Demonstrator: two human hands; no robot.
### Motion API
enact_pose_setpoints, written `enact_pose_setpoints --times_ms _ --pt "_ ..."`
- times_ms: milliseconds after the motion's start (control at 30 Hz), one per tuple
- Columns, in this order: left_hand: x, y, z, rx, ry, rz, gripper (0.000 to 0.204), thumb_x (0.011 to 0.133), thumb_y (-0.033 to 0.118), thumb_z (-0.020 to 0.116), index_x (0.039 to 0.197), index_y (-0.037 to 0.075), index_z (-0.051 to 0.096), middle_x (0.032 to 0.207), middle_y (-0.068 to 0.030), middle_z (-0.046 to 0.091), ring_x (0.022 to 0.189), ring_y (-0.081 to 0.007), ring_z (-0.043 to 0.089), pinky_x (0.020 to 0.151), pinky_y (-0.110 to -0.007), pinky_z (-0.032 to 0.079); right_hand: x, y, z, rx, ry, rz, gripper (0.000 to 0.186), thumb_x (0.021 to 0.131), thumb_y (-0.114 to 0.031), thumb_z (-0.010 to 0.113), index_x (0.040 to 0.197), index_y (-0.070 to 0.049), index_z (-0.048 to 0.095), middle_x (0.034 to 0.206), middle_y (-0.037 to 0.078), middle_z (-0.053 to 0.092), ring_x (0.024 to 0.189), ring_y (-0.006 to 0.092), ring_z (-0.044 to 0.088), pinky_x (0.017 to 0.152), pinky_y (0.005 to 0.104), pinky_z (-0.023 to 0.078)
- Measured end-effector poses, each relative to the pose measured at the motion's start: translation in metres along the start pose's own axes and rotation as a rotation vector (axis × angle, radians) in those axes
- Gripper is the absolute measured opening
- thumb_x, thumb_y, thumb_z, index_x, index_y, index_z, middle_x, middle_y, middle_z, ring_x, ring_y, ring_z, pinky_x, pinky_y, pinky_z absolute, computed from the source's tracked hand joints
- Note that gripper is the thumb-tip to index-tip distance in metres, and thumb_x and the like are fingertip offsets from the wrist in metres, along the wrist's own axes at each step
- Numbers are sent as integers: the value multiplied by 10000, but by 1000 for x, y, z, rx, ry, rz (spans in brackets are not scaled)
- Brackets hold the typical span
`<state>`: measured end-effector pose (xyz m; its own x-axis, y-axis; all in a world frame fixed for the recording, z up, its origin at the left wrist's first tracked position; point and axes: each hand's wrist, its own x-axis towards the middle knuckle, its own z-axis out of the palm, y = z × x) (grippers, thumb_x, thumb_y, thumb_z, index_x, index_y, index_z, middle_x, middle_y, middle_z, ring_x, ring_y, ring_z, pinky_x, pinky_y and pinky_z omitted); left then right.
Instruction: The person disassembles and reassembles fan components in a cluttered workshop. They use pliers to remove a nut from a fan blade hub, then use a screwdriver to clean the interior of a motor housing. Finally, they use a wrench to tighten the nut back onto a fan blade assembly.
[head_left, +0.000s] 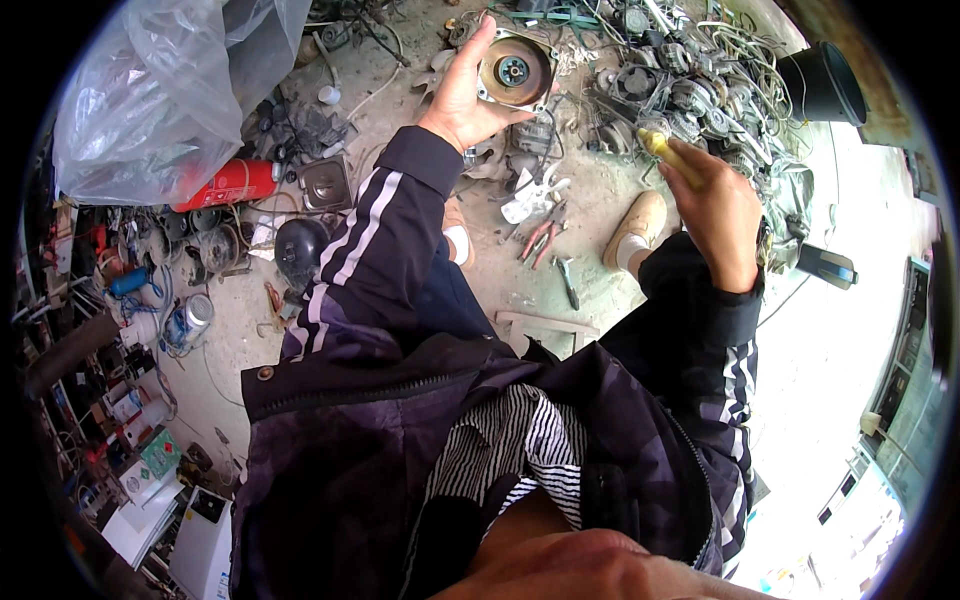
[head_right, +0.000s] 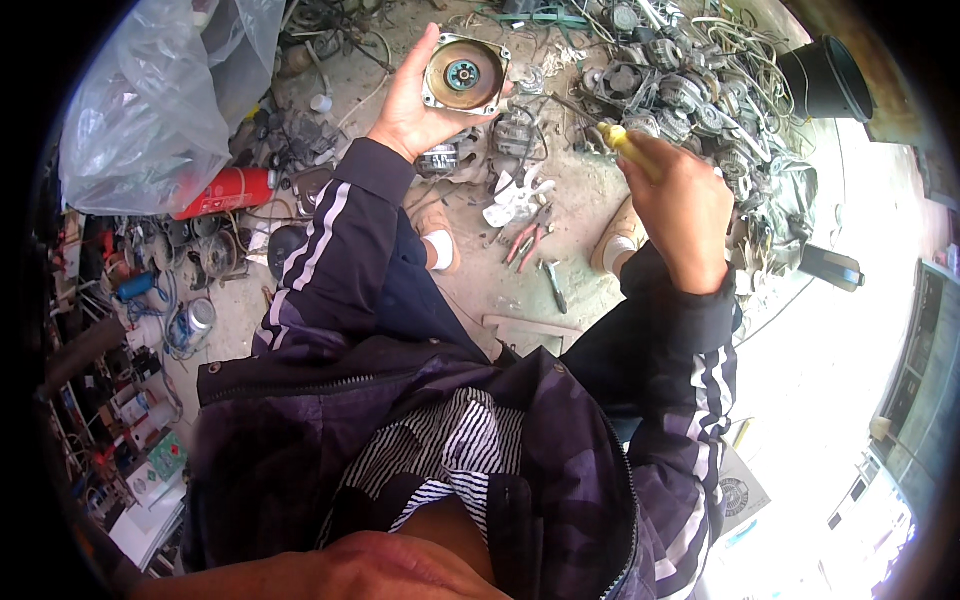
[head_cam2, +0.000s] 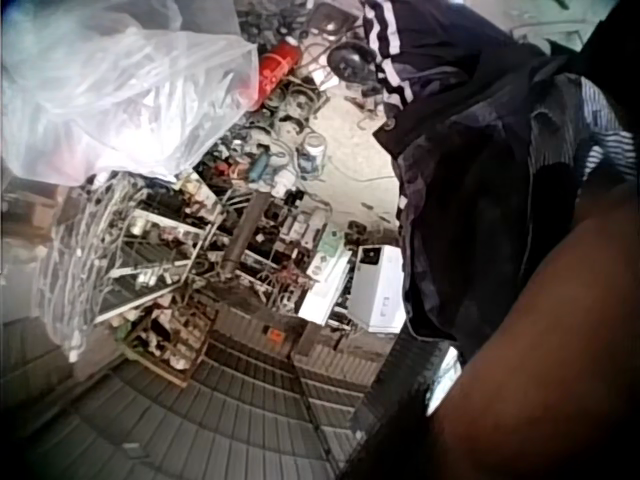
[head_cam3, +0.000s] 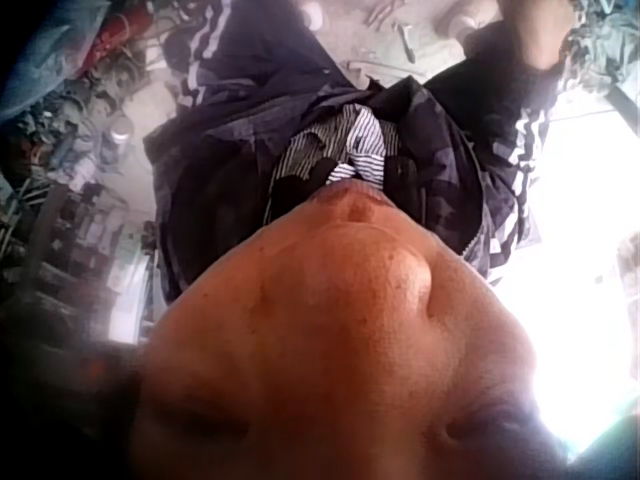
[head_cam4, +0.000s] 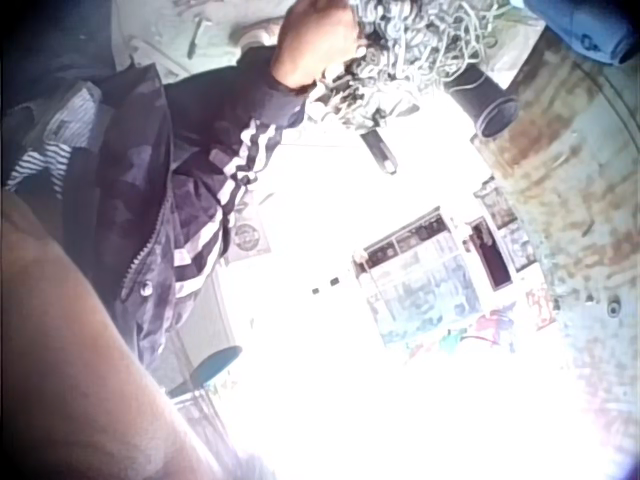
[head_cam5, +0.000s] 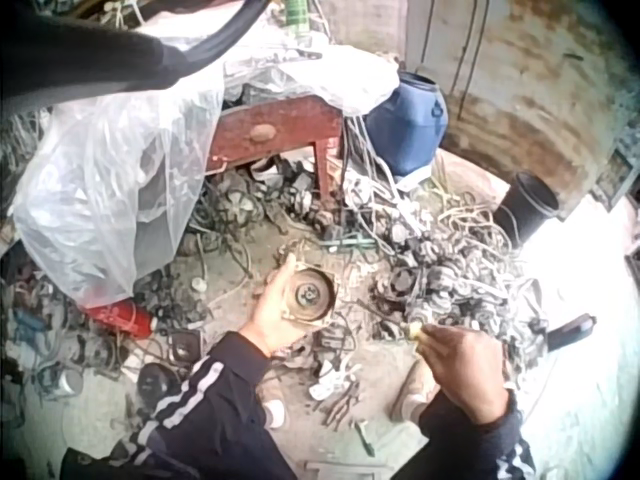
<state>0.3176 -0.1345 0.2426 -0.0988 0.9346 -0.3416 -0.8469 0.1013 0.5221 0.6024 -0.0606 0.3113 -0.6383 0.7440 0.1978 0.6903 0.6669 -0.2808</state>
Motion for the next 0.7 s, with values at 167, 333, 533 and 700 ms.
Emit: enact_pose_setpoints --times_ms 167,333,533,700 --pt "1 0 -1 -49 -27 -24 649 874 578 571 1234 39 541 1209 -160 584 1153 -387 539 962 -505 411 5 -4 -6 68 87 92 319 841 -272 704 1135 -149 689 920 94 712 763 208 694 672 295 519" --pt "-1 2 1 -60 -45 -41 641 886 576 554 1235 40 540 1210 -168 582 1160 -390 533 965 -508 411 5 -13 1 536 136 23 301 800 -173 743 1096 -128 707 852 89 698 672 182 669 621 278 511" --pt "2 -1 1 53 30 27 614 889 590 535 1197 60 570 1179 -136 608 1135 -318 572 973 -509 412 3 -29 6 414 88 -107 320 788 -200 751 1104 -171 704 750 37 652 574 169 615 551 280 481" --pt "3 -1 0 106 16 42 593 894 572 544 1172 49 581 1133 -124 635 1080 -293 610 977 -456 440 2 -33 10 383 63 -105 317 793 -227 746 1105 -187 703 719 27 623 537 170 591 527 289 465"
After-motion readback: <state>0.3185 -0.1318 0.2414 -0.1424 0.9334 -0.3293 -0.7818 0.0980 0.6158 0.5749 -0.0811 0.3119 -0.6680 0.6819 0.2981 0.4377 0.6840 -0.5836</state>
